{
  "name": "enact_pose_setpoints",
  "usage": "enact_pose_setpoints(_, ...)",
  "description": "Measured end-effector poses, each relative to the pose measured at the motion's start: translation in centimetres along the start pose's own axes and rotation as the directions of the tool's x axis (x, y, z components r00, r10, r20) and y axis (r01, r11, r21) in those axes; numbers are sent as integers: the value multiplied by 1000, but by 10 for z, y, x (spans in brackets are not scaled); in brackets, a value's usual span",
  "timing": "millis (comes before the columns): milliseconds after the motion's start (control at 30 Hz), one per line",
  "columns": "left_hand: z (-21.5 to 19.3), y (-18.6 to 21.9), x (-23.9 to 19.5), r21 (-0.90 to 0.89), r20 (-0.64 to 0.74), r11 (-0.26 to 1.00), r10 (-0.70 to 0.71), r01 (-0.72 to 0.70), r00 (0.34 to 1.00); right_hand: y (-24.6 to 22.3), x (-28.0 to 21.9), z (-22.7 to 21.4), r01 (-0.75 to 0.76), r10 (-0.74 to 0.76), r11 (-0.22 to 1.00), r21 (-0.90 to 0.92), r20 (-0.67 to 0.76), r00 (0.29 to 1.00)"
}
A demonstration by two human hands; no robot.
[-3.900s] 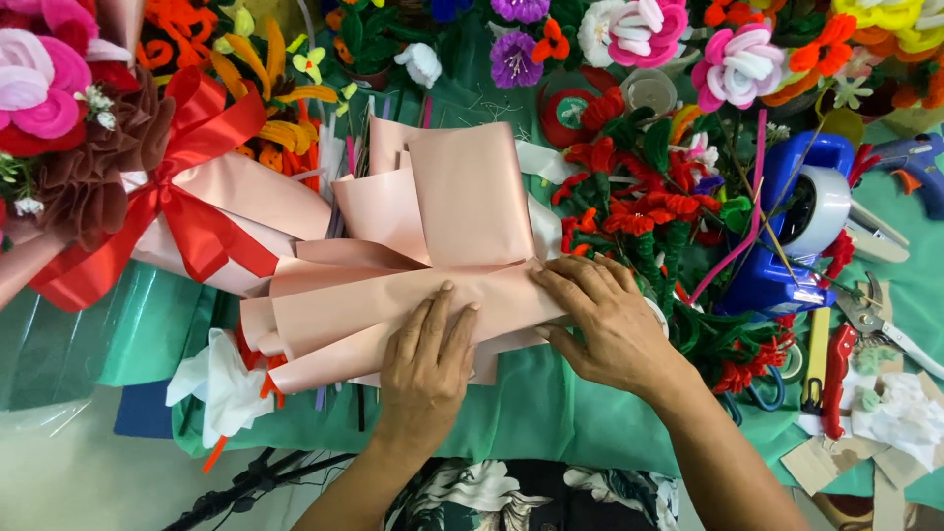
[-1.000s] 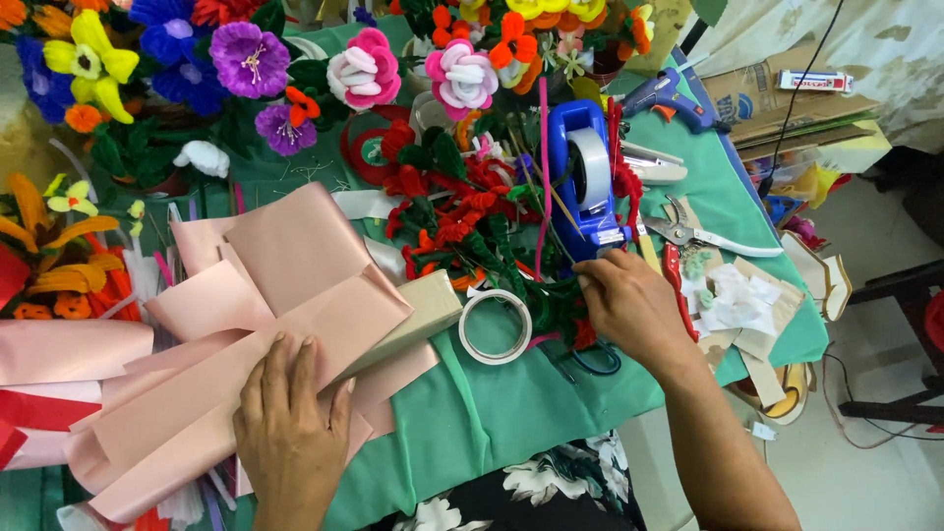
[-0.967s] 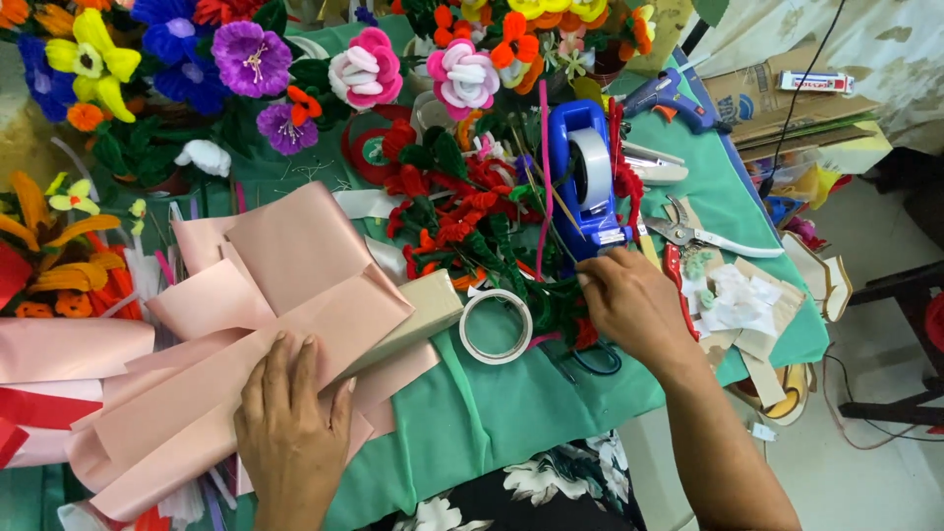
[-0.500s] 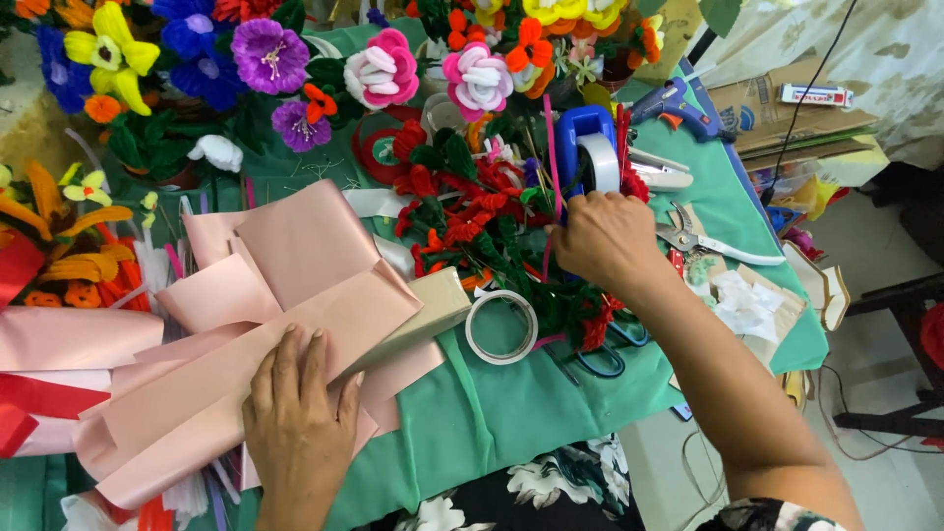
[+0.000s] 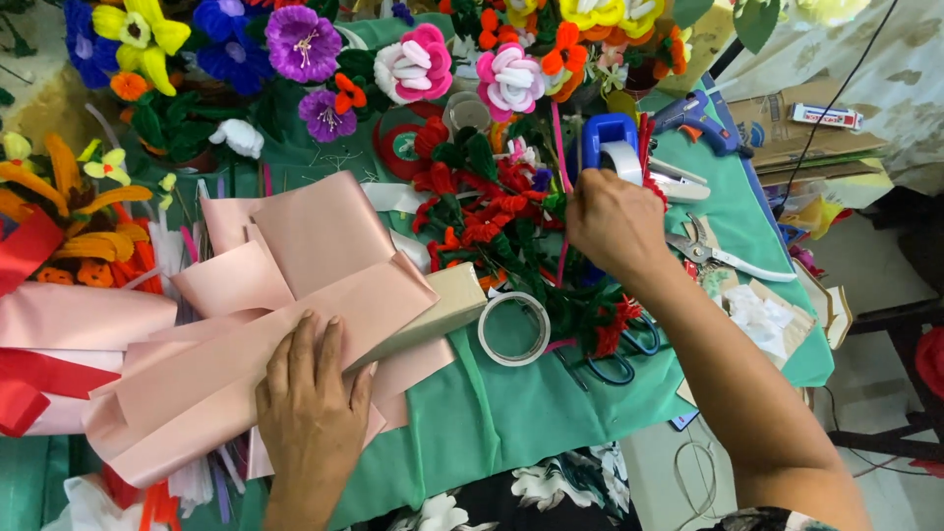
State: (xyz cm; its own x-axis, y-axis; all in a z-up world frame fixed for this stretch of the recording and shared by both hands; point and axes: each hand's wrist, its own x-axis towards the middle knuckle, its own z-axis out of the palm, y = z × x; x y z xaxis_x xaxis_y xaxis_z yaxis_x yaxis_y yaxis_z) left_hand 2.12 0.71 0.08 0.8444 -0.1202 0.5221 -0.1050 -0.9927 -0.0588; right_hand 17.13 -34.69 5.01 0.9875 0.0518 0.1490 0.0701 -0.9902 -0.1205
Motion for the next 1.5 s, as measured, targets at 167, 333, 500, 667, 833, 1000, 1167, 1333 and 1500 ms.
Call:
enact_pose_setpoints(167, -2, 1, 1, 7, 8, 1000, 0, 0, 1000, 11, -2, -22, 63, -44, 980, 187, -106, 993)
enact_pose_setpoints(333, -2, 0, 0, -3, 6, 1000, 1, -1, 1000, 5, -3, -52, 4, 46, 934, 356, -132, 990)
enact_pose_setpoints(500, -1, 1, -1, 26, 33, 1000, 0, -1, 999, 2, 1, -56, -303, 232, 914, 270, 266, 936)
enact_pose_setpoints(667, 2, -1, 2, 14, 41, 1000, -1, 1, 999, -3, 8, -49, -395, 275, 892, 221, 428, 861)
enact_pose_setpoints(833, 5, -2, 5, 45, 42, 999, -9, 7, 999, -9, 15, -24, -366, 321, 931, -8, 497, 806)
enact_pose_setpoints(1000, 6, -2, 5, 26, 78, 999, -27, 25, 997, 5, 24, 13, -283, 264, 959, -27, 462, 847)
enact_pose_setpoints(1167, 2, -3, 7, 9, 50, 1000, -7, 7, 999, 7, 24, -10, -398, 298, 912, 98, 507, 809)
enact_pose_setpoints(1333, -8, -5, 10, -50, 6, 998, 24, -24, 1000, 4, 11, -47, -459, 334, 865, 202, 450, 828)
enact_pose_setpoints(1500, -6, -5, 8, -50, 14, 998, 38, -38, 999, 1, -2, -34, -318, 269, 941, 113, 319, 909)
